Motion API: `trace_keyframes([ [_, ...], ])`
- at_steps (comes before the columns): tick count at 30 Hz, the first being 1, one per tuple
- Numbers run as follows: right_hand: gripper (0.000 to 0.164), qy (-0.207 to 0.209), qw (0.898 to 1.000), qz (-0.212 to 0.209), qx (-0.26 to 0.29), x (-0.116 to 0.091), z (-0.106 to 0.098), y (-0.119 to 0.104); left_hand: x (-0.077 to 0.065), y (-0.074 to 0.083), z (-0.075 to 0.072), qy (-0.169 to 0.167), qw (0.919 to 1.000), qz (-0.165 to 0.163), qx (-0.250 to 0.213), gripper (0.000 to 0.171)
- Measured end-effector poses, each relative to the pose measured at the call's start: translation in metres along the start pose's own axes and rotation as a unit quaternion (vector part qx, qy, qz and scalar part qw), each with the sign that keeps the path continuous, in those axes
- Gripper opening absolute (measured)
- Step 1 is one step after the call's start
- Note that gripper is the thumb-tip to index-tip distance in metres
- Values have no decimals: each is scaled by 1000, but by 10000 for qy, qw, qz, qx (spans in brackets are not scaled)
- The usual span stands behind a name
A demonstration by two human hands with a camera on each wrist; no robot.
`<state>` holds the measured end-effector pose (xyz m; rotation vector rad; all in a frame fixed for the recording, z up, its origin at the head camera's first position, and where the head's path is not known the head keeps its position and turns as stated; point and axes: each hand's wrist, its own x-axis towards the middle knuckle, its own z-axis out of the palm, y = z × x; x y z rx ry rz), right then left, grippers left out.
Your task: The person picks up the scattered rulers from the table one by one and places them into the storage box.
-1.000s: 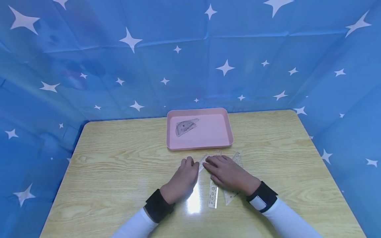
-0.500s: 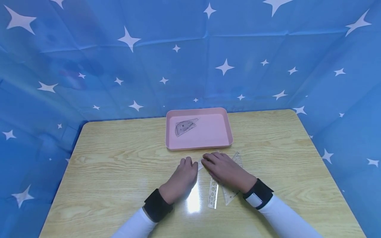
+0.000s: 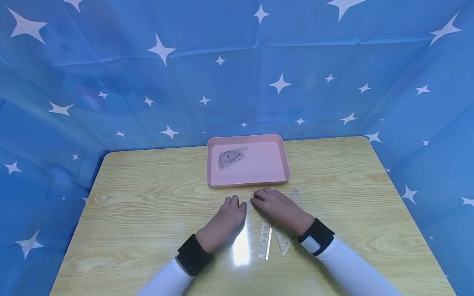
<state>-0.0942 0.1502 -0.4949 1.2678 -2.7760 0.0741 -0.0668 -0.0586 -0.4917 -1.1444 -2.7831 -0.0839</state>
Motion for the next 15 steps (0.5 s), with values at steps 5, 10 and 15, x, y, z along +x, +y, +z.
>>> trace_keyframes([
  [5, 40, -84, 9994, -37, -335, 2, -1, 0, -1, -1, 0, -94, 9994, -63, -314, 15],
  [10, 38, 31, 9986, -123, -520, 2, 0, 0, -5, -2, 1, -293, 9970, -393, -602, 19],
  [15, 36, 73, 9983, -104, -573, 3, 0, -1, -10, -5, 2, -186, 9949, -758, -641, 11],
])
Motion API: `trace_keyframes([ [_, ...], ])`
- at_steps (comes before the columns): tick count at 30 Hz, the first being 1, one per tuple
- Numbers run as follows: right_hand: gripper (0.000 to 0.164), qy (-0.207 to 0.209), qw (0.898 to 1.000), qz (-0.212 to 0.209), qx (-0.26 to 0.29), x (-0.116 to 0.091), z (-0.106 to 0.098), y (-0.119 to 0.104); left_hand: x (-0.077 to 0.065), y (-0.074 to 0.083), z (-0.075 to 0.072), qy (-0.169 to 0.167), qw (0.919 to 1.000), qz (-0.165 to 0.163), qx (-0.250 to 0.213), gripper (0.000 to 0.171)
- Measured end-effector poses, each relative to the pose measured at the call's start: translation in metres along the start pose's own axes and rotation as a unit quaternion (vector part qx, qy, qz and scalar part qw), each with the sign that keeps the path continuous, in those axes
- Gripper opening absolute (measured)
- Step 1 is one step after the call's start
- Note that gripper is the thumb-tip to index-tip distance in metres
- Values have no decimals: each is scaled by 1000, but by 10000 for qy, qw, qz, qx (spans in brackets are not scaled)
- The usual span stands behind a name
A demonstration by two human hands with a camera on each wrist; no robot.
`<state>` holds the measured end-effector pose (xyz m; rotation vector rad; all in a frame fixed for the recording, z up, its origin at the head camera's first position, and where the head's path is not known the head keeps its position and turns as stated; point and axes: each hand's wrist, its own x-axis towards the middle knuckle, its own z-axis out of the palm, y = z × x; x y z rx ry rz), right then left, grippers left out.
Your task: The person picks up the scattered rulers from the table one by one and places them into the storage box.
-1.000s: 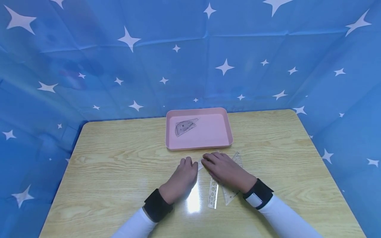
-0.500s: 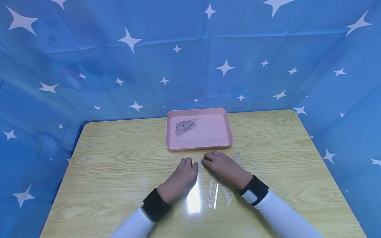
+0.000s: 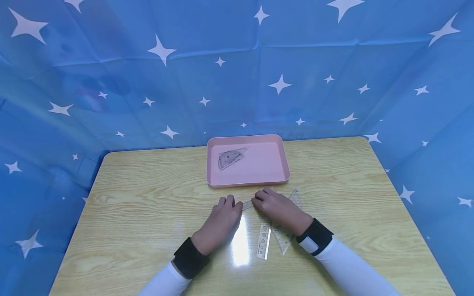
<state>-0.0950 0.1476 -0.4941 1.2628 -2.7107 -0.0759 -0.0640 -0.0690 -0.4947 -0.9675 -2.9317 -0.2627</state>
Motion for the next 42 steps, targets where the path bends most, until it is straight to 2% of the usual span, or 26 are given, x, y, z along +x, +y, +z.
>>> trace_keyframes([
  [4, 36, 62, 10000, -39, -56, 1, -1, 0, -5, -5, 0, 251, 9992, -80, 294, 4],
  [9, 33, 154, 9998, -89, -60, 1, 0, 0, -9, -10, -3, 505, 9969, -170, 579, 9],
  [14, 34, 195, 9998, -47, 68, 2, 0, 0, -10, -11, -9, 455, 9977, -456, 222, 6],
  [18, 33, 288, 9994, -15, 166, 1, -2, 0, -9, -14, -14, 397, 9969, -565, -371, 9],
  [20, 32, 355, 9992, -11, 180, 0, -4, 0, -8, -17, -16, 287, 9942, -601, -847, 13],
  [23, 32, 380, 9991, 19, 186, -1, -6, 0, -6, -21, -22, -86, 9821, -760, -1720, 13],
  [26, 34, 360, 9990, 52, 274, -3, -8, 0, -5, -25, -29, -583, 9604, -1003, -2532, 14],
  [28, 35, 377, 9987, 55, 346, -4, -9, 1, -4, -27, -32, -840, 9487, -1103, -2840, 20],
  [30, 35, 445, 9983, 23, 386, -5, -10, 1, -3, -28, -35, -1017, 9418, -1147, -2992, 21],
  [33, 35, 613, 9971, -41, 449, -6, -11, 2, -1, -30, -38, -1061, 9433, -1073, -2957, 20],
  [39, 28, 1033, 9910, -33, 850, -5, -14, 6, -1, -32, -41, -685, 9632, -705, -2500, 19],
  [42, 27, 1106, 9887, 1, 1014, -4, -19, 8, -2, -34, -44, -470, 9683, -521, -2398, 23],
])
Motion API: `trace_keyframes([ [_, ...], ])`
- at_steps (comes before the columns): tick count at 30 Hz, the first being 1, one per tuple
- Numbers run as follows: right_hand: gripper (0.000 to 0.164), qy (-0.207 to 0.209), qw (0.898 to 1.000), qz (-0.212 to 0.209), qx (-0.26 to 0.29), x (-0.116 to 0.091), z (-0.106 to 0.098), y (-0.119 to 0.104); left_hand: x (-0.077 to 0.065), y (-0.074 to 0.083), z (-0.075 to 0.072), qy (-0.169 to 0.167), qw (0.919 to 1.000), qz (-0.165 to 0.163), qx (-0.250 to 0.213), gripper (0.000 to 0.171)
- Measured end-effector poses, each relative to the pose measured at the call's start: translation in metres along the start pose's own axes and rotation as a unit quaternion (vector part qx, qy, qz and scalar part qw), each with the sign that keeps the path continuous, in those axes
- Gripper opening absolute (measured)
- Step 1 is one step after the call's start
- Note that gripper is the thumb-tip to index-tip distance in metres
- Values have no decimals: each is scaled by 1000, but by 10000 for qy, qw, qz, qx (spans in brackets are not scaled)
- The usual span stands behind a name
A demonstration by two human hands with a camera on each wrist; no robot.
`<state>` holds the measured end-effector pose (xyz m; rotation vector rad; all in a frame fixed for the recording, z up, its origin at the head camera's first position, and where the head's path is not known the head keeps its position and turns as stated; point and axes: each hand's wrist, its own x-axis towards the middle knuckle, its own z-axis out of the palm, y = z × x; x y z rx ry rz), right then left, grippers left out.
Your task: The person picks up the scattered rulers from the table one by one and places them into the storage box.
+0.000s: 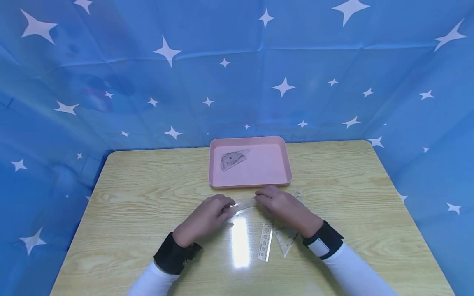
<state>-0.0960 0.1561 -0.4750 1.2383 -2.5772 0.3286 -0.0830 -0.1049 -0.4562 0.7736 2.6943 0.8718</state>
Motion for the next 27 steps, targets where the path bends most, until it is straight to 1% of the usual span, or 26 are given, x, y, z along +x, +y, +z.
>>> trace_keyframes([
  [4, 35, -18, 9998, -42, 183, 4, -7, 2, -2, 0, -5, 249, 9988, 319, 270, 28],
  [7, 39, -37, 9996, -66, 282, 7, -10, 3, -1, 0, -9, 533, 9942, 682, 645, 30],
  [9, 41, -26, 9995, -48, 311, 9, -11, 4, 1, 0, -12, 749, 9887, 911, 923, 32],
  [11, 40, 32, 9995, -52, 302, 11, -12, 5, 3, -1, -14, 989, 9814, 1160, 1169, 35],
  [13, 40, 137, 9995, -69, 284, 13, -13, 6, 7, -3, -16, 1172, 9743, 1325, 1397, 36],
  [16, 41, 282, 9992, -96, 252, 16, -12, 9, 13, -6, -18, 1336, 9655, 1501, 1653, 31],
  [18, 41, 335, 9991, -48, 245, 19, -12, 11, 17, -8, -19, 1402, 9616, 1538, 1791, 26],
  [21, 41, 291, 9994, 68, 200, 24, -13, 13, 24, -10, -21, 1495, 9559, 1562, 1988, 22],
  [27, 43, 98, 9994, 336, -31, 34, -13, 20, 40, -12, -24, 1648, 9383, 1520, 2632, 24],
])
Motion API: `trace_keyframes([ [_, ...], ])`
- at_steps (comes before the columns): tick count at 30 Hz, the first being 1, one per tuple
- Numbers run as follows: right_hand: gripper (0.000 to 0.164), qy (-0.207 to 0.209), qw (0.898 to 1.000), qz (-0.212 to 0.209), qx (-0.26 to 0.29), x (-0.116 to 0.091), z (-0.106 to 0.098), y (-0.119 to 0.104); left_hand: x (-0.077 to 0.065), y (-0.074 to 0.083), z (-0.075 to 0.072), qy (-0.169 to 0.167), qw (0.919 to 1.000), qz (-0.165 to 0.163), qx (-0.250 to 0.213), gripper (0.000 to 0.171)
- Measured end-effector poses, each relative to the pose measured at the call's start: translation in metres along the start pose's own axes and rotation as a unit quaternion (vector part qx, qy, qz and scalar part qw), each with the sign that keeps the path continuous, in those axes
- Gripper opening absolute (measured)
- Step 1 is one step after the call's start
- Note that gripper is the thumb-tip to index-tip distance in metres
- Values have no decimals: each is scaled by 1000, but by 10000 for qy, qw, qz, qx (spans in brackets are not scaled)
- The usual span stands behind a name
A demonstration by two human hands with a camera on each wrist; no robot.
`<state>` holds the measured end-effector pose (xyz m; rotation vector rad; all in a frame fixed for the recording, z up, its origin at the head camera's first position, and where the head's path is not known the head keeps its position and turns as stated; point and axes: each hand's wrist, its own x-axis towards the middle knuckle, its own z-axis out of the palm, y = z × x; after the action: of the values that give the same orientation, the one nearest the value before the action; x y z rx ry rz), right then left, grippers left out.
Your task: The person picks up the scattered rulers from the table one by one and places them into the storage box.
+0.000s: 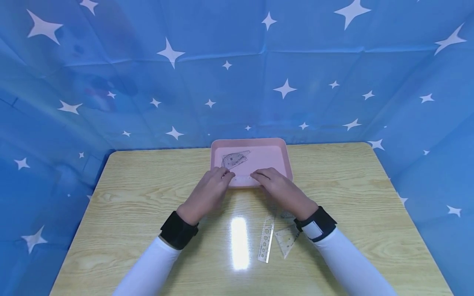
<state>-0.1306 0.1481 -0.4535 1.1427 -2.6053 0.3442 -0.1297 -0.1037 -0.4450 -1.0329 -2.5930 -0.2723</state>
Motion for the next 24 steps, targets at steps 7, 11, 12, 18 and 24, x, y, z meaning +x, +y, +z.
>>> trace_keyframes([
  [7, 42, -130, 9995, 186, -223, 14, 9, 11, 17, -10, 8, -193, 9976, -20, 658, 23],
  [11, 39, -163, 9991, 252, -287, 21, 12, 18, 25, -17, 14, -394, 9970, -19, 664, 22],
  [12, 38, -167, 9991, 258, -280, 23, 13, 20, 27, -19, 16, -436, 9970, -17, 638, 22],
  [18, 35, -329, 9985, 390, -190, 27, 16, 30, 36, -26, 24, -653, 9974, -9, 302, 21],
  [24, 34, -666, 9957, 638, 2, 30, 21, 37, 42, -29, 34, -889, 9958, -145, 153, 17],
])
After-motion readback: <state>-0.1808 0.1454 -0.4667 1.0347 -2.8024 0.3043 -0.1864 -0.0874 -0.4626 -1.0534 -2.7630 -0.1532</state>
